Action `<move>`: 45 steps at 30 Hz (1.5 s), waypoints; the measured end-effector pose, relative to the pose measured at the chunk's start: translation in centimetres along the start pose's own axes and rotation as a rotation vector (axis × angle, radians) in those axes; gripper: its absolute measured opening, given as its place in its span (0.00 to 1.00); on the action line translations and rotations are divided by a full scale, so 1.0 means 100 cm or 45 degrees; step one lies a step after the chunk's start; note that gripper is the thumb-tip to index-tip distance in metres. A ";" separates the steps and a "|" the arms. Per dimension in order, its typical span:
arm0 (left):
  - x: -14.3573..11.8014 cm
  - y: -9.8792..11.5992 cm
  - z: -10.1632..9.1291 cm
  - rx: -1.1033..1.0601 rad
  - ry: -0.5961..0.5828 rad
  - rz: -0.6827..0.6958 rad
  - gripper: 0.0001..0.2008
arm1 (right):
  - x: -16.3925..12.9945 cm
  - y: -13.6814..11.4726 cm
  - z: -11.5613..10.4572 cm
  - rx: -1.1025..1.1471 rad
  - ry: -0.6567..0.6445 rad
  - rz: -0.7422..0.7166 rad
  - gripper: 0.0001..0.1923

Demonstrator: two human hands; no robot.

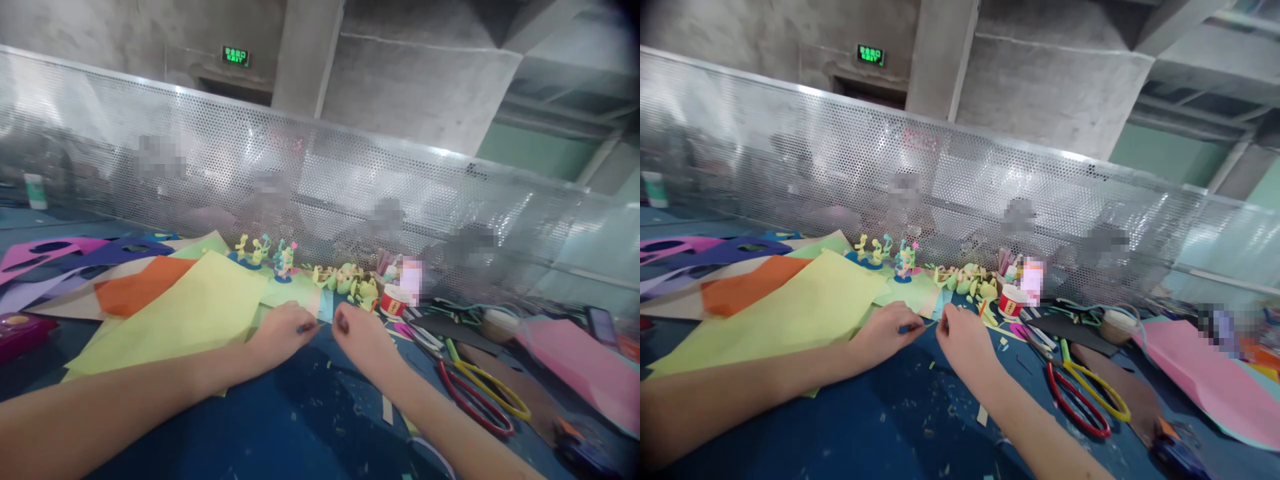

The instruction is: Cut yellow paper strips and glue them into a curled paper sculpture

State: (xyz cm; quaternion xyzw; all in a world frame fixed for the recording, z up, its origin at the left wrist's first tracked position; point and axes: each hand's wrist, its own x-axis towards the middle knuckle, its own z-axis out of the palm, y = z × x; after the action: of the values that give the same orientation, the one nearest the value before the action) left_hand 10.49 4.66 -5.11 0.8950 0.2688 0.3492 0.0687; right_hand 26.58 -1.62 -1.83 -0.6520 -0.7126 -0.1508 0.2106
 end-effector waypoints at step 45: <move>0.008 0.010 0.010 -1.525 0.121 -0.738 0.14 | 0.006 -0.002 0.003 1.782 -0.324 0.656 0.11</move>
State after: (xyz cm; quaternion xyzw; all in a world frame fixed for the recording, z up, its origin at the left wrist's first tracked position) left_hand 12.03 4.31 -5.07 0.5773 0.2610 0.4447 0.6331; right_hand 26.30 -0.92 -1.79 -0.5244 -0.4859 0.4673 0.5202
